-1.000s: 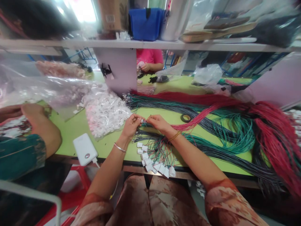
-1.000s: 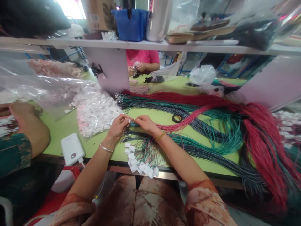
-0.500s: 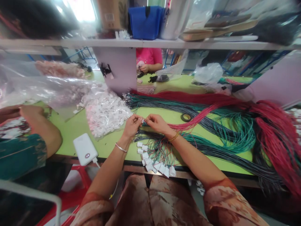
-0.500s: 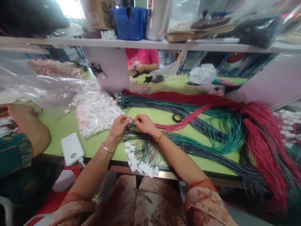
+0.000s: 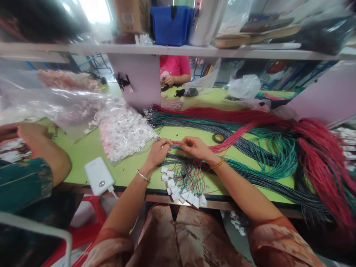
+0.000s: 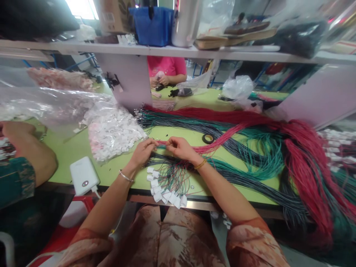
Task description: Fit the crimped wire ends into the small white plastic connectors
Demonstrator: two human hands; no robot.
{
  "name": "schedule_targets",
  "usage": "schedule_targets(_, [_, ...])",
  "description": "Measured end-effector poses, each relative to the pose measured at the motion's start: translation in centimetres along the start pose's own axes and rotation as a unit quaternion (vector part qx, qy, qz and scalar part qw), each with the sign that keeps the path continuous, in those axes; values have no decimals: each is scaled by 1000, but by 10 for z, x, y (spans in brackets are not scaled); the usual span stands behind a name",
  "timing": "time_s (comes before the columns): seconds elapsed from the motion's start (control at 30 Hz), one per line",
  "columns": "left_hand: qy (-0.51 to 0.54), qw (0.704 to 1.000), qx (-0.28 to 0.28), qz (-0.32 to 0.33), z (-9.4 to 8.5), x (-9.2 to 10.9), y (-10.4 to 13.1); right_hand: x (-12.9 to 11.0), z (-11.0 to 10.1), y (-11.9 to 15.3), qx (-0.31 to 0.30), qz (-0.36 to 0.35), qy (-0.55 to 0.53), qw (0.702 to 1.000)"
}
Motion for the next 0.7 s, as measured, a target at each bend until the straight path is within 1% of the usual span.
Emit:
schedule_targets(0.1, [-71,992,-96,43,5,4,3,6,-12,5,-17,1,1,1000])
schedule_targets(0.13, [-79,989,-114,46,6,3,3,8,-17,6,-26,-5,12,1000])
schedule_targets(0.17, [-80,989,-121,40,6,1,3,11,-25,7,-26,-12,34,999])
schedule_targets(0.2, [-75,990,-119,31,5,-1,2,15,-34,8,-10,-12,72,997])
schedule_targets(0.23, [-68,991,-114,21,3,-4,1,21,-45,8,25,-1,129,991])
schedule_targets(0.27, [-62,992,-112,13,2,-5,0,28,-58,8,72,23,200,977])
schedule_targets(0.3, [-60,992,-114,9,1,-7,-1,36,-71,9,127,62,285,948])
schedule_targets(0.33, [-63,991,-119,10,0,-7,-2,45,-83,10,162,111,370,908])
schedule_targets(0.37, [-69,990,-126,15,0,-7,-2,54,-94,11,171,157,437,869])
schedule_targets(0.4, [-74,988,-132,22,0,-6,-3,63,-102,13,161,191,481,841])
schedule_targets(0.43, [-78,987,-135,26,1,-5,-3,70,-107,14,146,210,504,825])
schedule_targets(0.47, [-79,988,-131,24,1,-4,-2,75,-110,16,135,214,506,825])
schedule_targets(0.5, [-75,989,-124,14,2,-4,-2,76,-110,17,132,204,488,838])
schedule_targets(0.57, [-60,993,-98,-19,4,-6,-1,68,-102,18,154,152,399,891])
schedule_targets(0.63, [-45,995,-73,-44,5,-8,0,48,-86,19,166,82,252,950])
schedule_targets(0.67, [-41,996,-65,-50,6,-9,0,34,-76,20,153,45,170,973])
schedule_targets(0.7, [-37,996,-60,-52,6,-10,0,20,-65,21,126,13,93,988])
Point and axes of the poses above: each hand's wrist, its own y-axis away from the middle knuckle, its own z-axis out of the palm, x = y × z, the point moved 1 cm from there along -y, towards the middle knuckle, and after that the axes turned 6 degrees about x, right-handed, at the moved point
